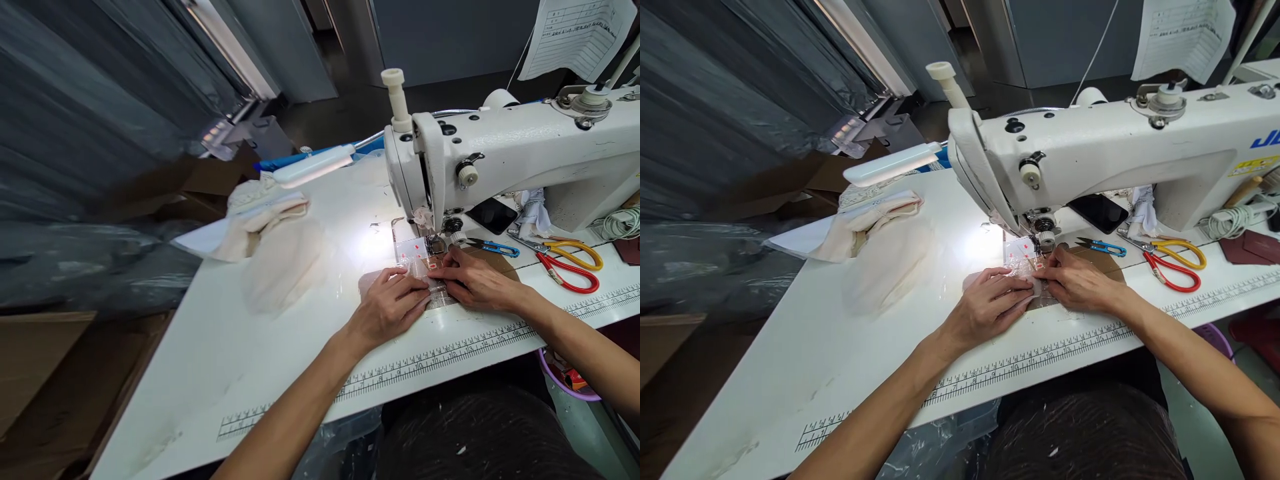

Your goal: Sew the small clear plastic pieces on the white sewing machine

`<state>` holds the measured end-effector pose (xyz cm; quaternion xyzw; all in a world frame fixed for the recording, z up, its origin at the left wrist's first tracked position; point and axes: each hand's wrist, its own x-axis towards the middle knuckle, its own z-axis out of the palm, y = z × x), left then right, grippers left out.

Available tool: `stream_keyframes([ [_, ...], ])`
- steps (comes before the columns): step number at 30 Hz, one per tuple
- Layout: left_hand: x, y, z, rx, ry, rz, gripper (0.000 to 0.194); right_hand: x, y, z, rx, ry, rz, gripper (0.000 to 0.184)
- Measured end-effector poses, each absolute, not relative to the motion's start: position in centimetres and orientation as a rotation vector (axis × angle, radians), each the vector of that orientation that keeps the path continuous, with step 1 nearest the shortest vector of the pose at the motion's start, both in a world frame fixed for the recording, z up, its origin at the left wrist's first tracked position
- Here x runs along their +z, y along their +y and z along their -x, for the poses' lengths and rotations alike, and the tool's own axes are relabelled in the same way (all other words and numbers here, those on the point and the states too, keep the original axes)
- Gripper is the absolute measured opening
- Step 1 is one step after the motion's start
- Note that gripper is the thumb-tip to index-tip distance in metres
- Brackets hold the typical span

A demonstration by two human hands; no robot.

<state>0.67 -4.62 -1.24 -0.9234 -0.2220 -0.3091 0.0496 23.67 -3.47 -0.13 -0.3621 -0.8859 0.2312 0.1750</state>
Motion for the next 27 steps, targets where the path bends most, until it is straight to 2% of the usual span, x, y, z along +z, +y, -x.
stream_keyframes([
  [6,-1.1,-4.7,-0.7,-0.892,-0.667,2.774,0.011,0.9,-3.7,-24.0,0.799,-2.526,0.94,0.039],
  [13,-0.8,-4.9,-0.6,-0.905,-0.694,2.793,0.011,1.2,-3.9,-23.8,0.744,-2.585,0.933,0.036],
  [18,0.2,-4.8,0.0,-1.014,-0.885,2.795,0.039,0.7,-3.8,-23.8,0.737,-2.559,0.929,0.035],
  [22,-0.2,-4.3,0.4,-0.892,-0.933,2.791,0.045,0.4,-3.8,-23.8,0.714,-2.543,0.938,0.035],
  [27,-1.3,-3.9,0.5,-0.866,-0.902,2.841,0.041,0.5,-3.9,-23.8,0.693,-2.546,0.922,0.034],
])
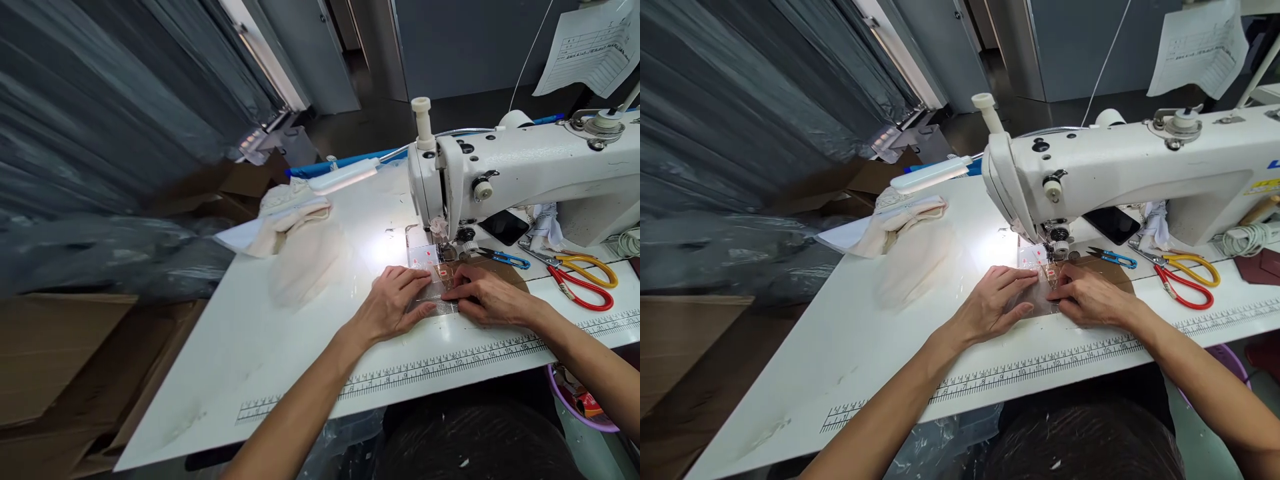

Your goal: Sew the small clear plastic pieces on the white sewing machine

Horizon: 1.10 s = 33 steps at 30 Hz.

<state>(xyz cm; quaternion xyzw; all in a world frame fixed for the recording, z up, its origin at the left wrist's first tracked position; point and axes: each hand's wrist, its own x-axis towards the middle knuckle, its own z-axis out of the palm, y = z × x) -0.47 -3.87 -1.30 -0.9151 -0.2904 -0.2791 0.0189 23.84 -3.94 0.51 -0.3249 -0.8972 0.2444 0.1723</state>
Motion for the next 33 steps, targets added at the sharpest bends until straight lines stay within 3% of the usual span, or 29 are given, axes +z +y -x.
stream_keyframes([
  [11,-1.3,-4.0,0.1,-0.91,-0.831,2.737,0.03,0.7,-4.1,-23.7,0.67,-2.558,0.923,0.033],
  [20,-1.0,-4.1,0.1,-0.63,-0.92,2.745,0.049,0.9,-4.1,-23.8,0.699,-2.551,0.934,0.034],
  [33,-1.3,-5.0,-0.3,-0.489,-0.993,2.667,0.046,0.2,-4.2,-23.7,0.628,-2.549,0.908,0.035],
])
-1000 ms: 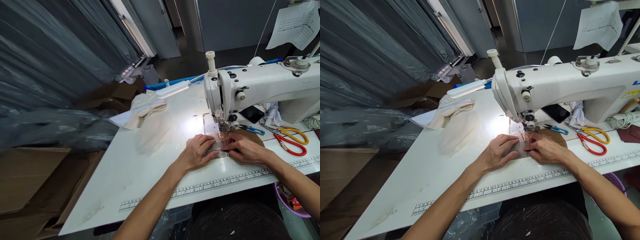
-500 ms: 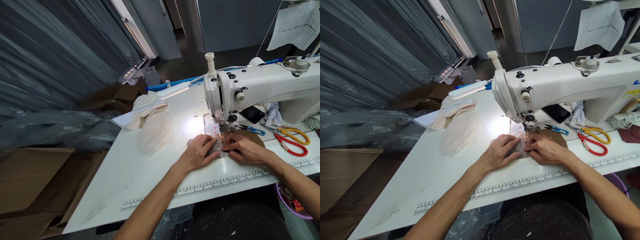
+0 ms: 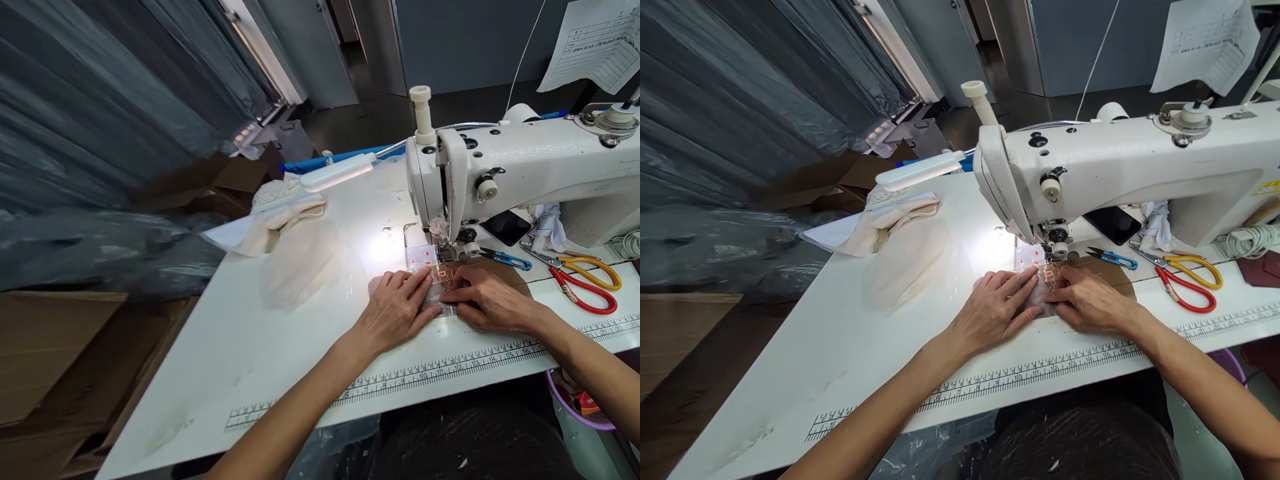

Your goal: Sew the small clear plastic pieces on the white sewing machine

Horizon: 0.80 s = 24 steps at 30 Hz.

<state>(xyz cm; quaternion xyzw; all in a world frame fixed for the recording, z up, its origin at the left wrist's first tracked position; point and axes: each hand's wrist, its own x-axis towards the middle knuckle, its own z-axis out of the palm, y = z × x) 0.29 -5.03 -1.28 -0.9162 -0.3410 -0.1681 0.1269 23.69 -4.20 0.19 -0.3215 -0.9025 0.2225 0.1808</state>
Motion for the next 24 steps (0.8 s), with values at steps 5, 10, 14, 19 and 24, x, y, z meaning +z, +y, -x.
stream_keyframes([
  [5,-0.6,-2.5,-0.3,-0.351,-1.015,2.759,0.047,-0.4,-4.0,-23.4,0.528,-2.522,1.002,0.037],
  [10,-0.2,0.0,-0.2,-0.301,-1.044,2.853,0.048,-0.9,-3.7,-23.1,0.486,-2.446,1.109,0.037],
  [14,-0.4,0.0,0.1,-0.359,-1.076,2.895,0.049,-1.0,-3.7,-23.1,0.476,-2.438,1.121,0.038],
  [19,-0.5,-0.2,0.2,-0.392,-1.119,2.901,0.048,-1.2,-3.8,-23.0,0.471,-2.426,1.131,0.043],
  [24,-0.6,-0.2,0.0,-0.432,-1.113,2.896,0.045,-0.9,-3.9,-22.8,0.501,-2.417,1.149,0.042],
])
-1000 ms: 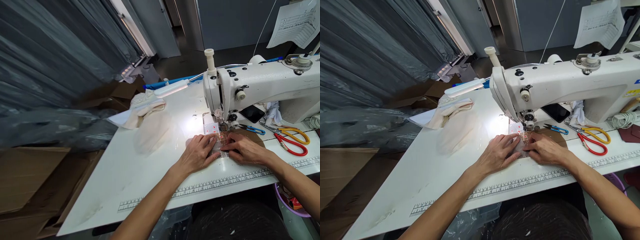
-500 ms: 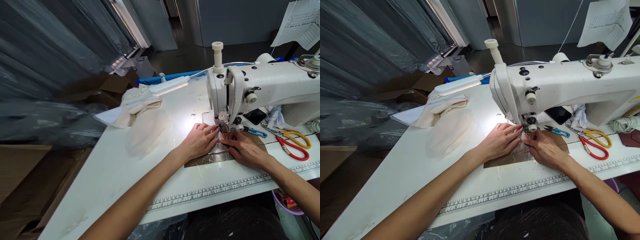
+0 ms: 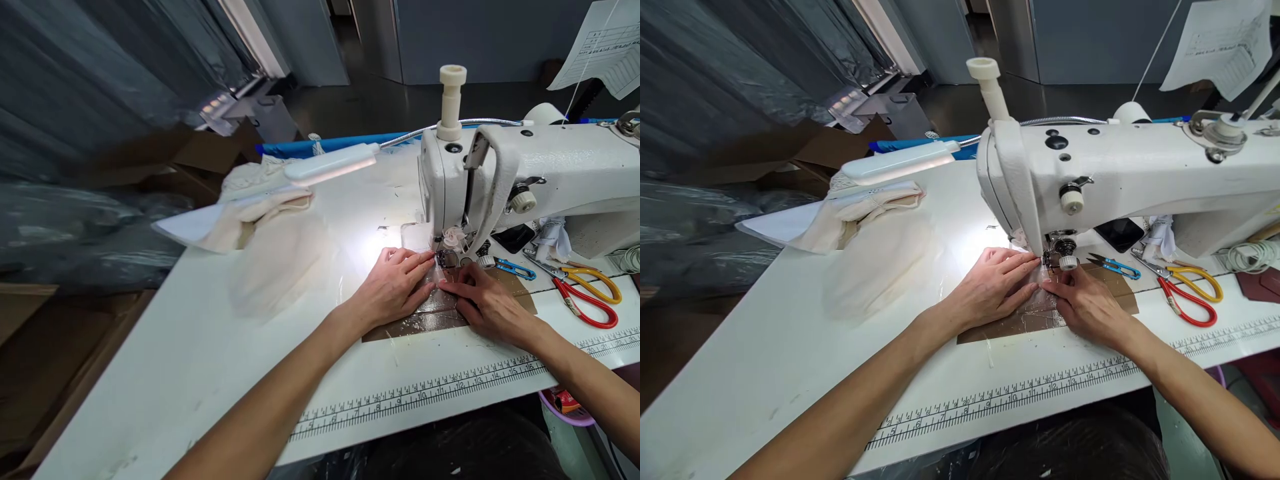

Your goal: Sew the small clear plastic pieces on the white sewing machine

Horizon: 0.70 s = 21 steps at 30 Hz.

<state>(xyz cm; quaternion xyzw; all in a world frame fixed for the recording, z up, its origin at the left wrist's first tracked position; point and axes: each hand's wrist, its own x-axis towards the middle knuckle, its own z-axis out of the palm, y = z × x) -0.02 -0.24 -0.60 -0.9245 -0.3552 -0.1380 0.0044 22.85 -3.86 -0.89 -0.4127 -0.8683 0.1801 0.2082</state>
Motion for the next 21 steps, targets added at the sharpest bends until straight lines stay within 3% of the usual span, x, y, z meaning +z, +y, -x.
stream_keyframes([
  [21,-1.01,-0.32,-0.11,-0.514,-1.056,2.838,0.041,-1.58,-3.7,-22.84,0.476,-2.366,1.153,0.038],
])
